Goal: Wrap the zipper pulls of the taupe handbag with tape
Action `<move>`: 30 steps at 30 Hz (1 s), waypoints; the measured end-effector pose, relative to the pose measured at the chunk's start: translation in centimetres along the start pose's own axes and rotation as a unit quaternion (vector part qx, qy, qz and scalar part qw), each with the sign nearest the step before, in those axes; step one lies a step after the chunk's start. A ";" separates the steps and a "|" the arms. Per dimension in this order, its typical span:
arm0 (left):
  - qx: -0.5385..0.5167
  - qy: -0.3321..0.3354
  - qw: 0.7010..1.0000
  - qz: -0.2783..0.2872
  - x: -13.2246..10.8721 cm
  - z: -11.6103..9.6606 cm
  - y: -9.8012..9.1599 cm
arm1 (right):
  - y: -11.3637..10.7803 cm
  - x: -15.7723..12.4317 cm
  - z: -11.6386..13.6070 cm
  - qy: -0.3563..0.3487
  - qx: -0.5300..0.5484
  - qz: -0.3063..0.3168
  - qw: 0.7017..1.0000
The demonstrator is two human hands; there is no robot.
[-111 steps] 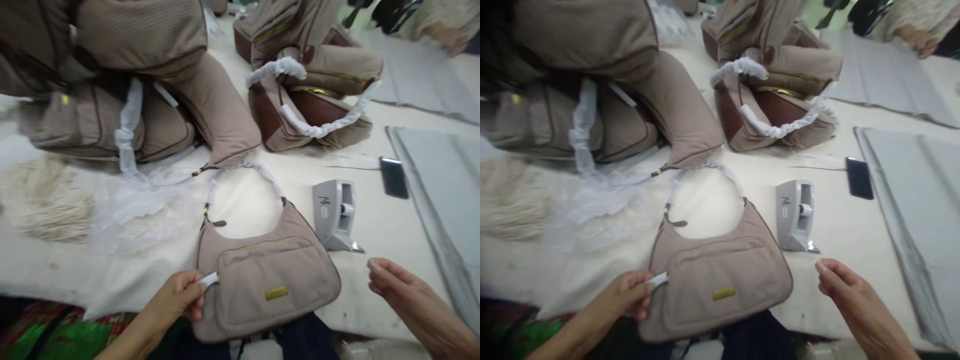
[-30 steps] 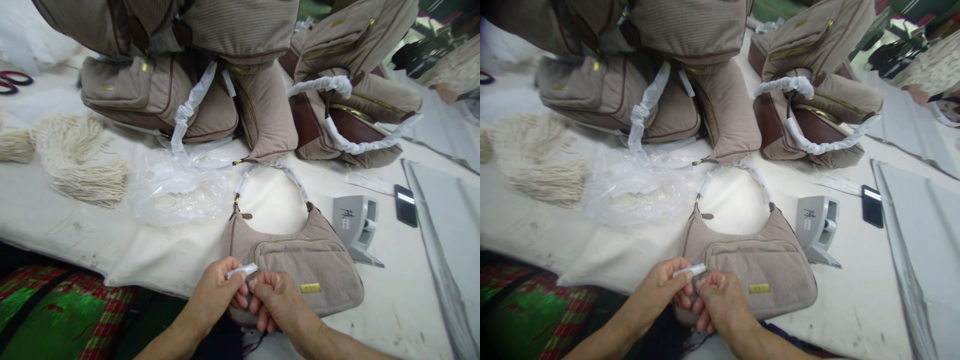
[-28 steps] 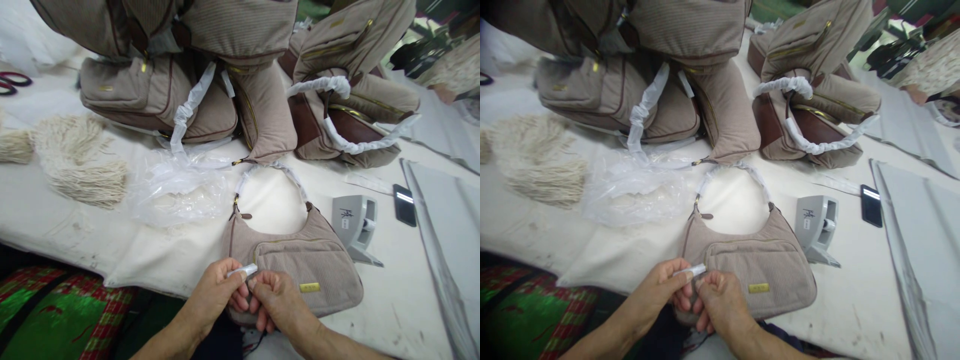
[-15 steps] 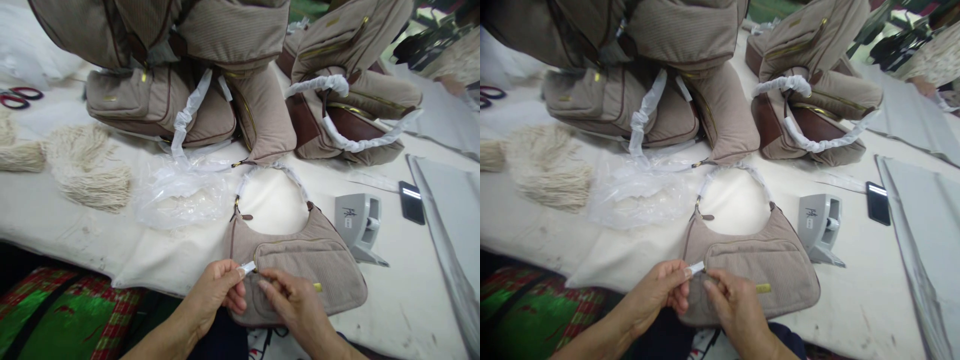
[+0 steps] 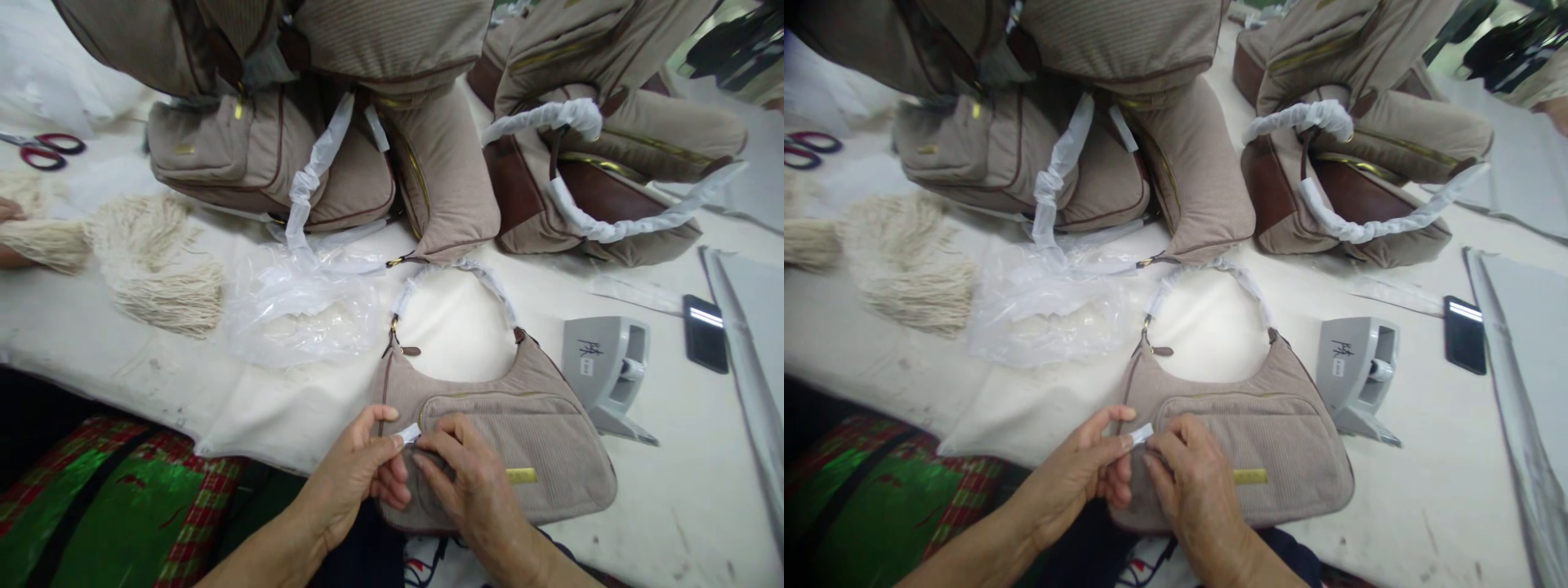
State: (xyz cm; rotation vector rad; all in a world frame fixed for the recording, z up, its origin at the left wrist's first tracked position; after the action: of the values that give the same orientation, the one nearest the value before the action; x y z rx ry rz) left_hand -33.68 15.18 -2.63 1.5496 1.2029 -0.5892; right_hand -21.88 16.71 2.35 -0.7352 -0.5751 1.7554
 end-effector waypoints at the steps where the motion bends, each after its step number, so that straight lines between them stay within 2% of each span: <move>1: 0.002 0.007 1.000 0.003 0.0 -0.1 0.1 | -0.1 0.0 0.0 -0.002 0.004 -0.017 1.000; 4: 0.008 0.013 1.000 0.016 0.0 -0.3 0.3 | -0.6 -0.1 0.0 -0.005 0.005 -0.070 0.997; 7: 0.009 0.011 1.000 0.019 0.1 -0.2 0.2 | -0.5 -0.1 -0.2 0.008 0.004 -0.094 0.996; 18: 0.003 0.014 0.999 0.029 0.1 0.0 0.6 | 0.8 -0.5 -0.2 0.135 0.003 -0.016 0.991; 23: -0.013 0.013 1.000 0.023 0.2 -0.2 0.6 | 2.0 -1.5 -0.7 0.122 0.000 -0.006 0.993; 30: -0.072 -0.016 0.997 0.008 0.3 0.2 0.8 | 3.0 -1.4 -1.0 0.071 -0.048 -0.075 0.994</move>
State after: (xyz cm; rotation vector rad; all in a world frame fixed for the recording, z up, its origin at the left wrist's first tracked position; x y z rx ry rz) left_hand -32.81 15.17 -2.62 1.4230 1.1803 -0.5045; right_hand -22.79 14.52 -0.13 -0.8547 -0.6037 1.5323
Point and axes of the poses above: each hand's wrist, its own x-axis towards the middle knuckle, its own y-axis out of the palm, z = x × y, the point moved 8 cm from there along x, towards the middle knuckle, and after that the axes turned 1 degree about -x, right-handed, at the moved point
